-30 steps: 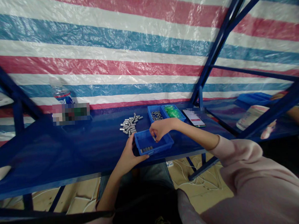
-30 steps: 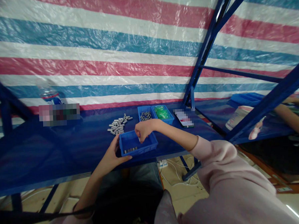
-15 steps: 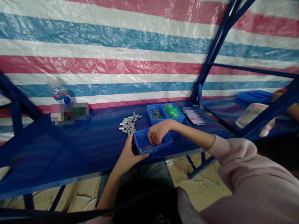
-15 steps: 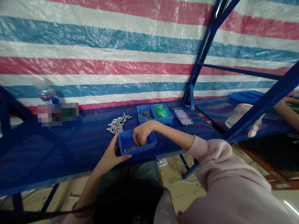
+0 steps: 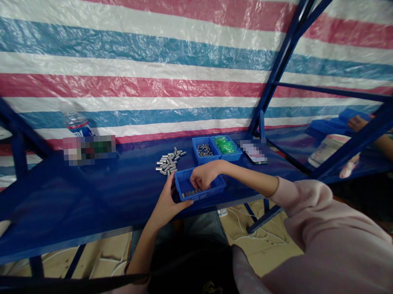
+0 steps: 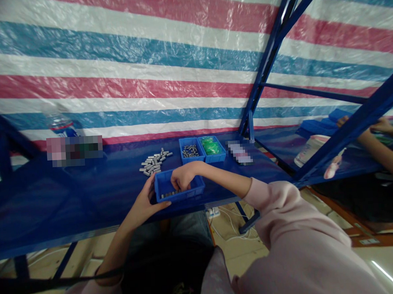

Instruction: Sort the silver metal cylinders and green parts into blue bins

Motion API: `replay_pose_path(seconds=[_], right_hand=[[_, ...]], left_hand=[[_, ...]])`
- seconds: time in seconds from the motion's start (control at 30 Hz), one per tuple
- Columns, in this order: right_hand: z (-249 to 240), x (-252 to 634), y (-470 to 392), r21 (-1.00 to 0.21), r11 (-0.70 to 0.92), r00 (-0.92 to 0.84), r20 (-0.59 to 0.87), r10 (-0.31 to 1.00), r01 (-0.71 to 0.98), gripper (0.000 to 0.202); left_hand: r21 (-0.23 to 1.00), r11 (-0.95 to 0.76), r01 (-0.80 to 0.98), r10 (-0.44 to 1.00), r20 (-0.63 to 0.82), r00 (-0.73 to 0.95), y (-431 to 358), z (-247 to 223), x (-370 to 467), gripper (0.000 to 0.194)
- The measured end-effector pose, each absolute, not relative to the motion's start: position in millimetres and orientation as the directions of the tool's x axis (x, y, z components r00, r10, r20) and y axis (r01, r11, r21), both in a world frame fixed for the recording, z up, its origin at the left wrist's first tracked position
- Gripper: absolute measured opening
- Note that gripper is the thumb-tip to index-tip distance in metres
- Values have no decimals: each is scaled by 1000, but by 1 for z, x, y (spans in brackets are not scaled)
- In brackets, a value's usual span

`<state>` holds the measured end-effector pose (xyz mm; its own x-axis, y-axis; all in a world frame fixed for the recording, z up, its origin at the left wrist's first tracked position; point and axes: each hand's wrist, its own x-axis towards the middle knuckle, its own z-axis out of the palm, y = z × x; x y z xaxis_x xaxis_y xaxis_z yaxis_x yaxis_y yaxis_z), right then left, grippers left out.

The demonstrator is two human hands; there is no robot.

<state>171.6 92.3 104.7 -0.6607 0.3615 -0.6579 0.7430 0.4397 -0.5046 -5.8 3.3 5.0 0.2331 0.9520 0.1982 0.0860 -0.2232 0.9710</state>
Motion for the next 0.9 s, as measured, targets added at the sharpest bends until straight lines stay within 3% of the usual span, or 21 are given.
replay_pose_path(seconds=[0.2,0.37,0.5,0.6,0.7,0.9], right_hand=[[132,164,98,-448,560,-692,-627,359,697,42],[169,141,112,-514,643,-822,-398,407,567,31],[171,111,130,-382,773,-860,-166,482,507,29],[152,89,141,-242,818,-851,-204,483,522,28],[129,76,142,-177,839,-839,-306,449,514,27],[104,70,138,-94,858,-837,-297,459,504,24]], left_hand=[[952,-271,139,945,236,226,4,-1,-6,102],[912,-343,224,930,297,215,3,-4,-3,102],[902,-344,259,935,304,183,1,-4,-1,104],[898,-344,272,936,307,172,2,-5,-1,106],[895,-355,271,932,316,178,3,-6,-1,107],[881,-370,295,927,329,181,3,-8,-1,106]])
